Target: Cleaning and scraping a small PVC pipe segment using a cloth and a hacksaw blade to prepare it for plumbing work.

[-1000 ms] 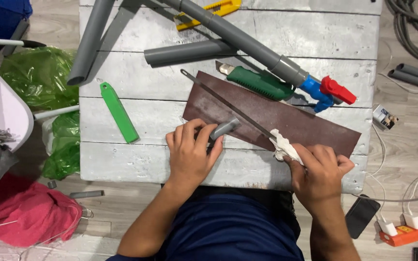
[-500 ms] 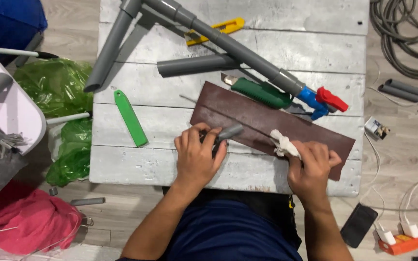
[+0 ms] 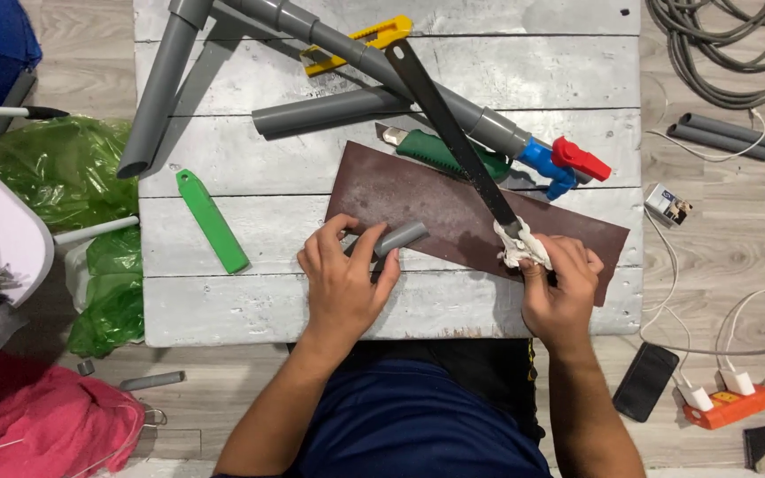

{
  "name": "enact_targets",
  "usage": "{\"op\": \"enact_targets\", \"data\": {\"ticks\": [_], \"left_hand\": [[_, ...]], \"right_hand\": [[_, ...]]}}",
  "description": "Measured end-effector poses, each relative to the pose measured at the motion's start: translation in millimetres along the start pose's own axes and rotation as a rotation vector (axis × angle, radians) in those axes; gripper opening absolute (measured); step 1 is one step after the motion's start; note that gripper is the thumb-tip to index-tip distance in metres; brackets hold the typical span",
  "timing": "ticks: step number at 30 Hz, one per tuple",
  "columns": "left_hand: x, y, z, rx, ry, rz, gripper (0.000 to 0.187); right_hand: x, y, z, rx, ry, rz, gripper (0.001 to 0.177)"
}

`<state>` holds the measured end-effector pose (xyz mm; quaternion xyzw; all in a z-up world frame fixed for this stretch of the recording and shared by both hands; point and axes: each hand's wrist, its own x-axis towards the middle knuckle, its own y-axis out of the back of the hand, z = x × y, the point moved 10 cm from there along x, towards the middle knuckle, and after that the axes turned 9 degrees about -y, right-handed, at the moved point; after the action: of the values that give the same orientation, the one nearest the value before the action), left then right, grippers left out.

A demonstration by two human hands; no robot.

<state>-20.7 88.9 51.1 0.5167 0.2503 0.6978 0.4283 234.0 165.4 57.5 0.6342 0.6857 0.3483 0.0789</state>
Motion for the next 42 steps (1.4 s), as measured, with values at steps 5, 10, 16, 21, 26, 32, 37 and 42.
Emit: {"op": "enact_targets", "data": {"ticks": [5, 10, 16, 21, 26, 32, 37, 42], "left_hand": [[-0.4, -1.2, -1.6, -0.037, 0.012, -0.025, 0.029], [-0.8, -3.5, -4.3, -0.063, 0.028, -0.032, 0.029], [-1.7, -7.1, -5.4, -0.074, 0.034, -0.041, 0.032], [-1.2, -1.0, -5.2, -0.083, 0.04, -0.011, 0.028], [-1.5, 4.8, -8.8, -0.092, 0.059, 0.048, 0.022], [-1.5, 9.2, -7.4, -0.104, 0.042, 0.065, 0.02], [3.0, 9.1, -2.5, -0.089, 0.011, 0.051, 0.02], [2.0, 8.4, -3.2, -0.075, 0.003, 0.044, 0.018]], "right_hand": [[-0.9, -2.9, 5.7, -0.02, 0.019, -0.019, 0.021], [-0.5, -2.5, 9.2, 0.007, 0.033, -0.018, 0.023], [0.2, 1.3, 5.6, 0.022, 0.052, -0.01, 0.021], [1.3, 5.0, -2.7, 0.025, 0.053, -0.007, 0.02], [6.3, 3.1, -6.1, 0.009, 0.046, -0.011, 0.018], [10.2, 6.3, -11.6, 0.031, 0.02, 0.001, 0.019], [8.6, 5.8, -2.8, 0.009, 0.013, 0.014, 0.017], [4.2, 5.8, 4.2, 0.003, 0.02, 0.034, 0.017]]}}
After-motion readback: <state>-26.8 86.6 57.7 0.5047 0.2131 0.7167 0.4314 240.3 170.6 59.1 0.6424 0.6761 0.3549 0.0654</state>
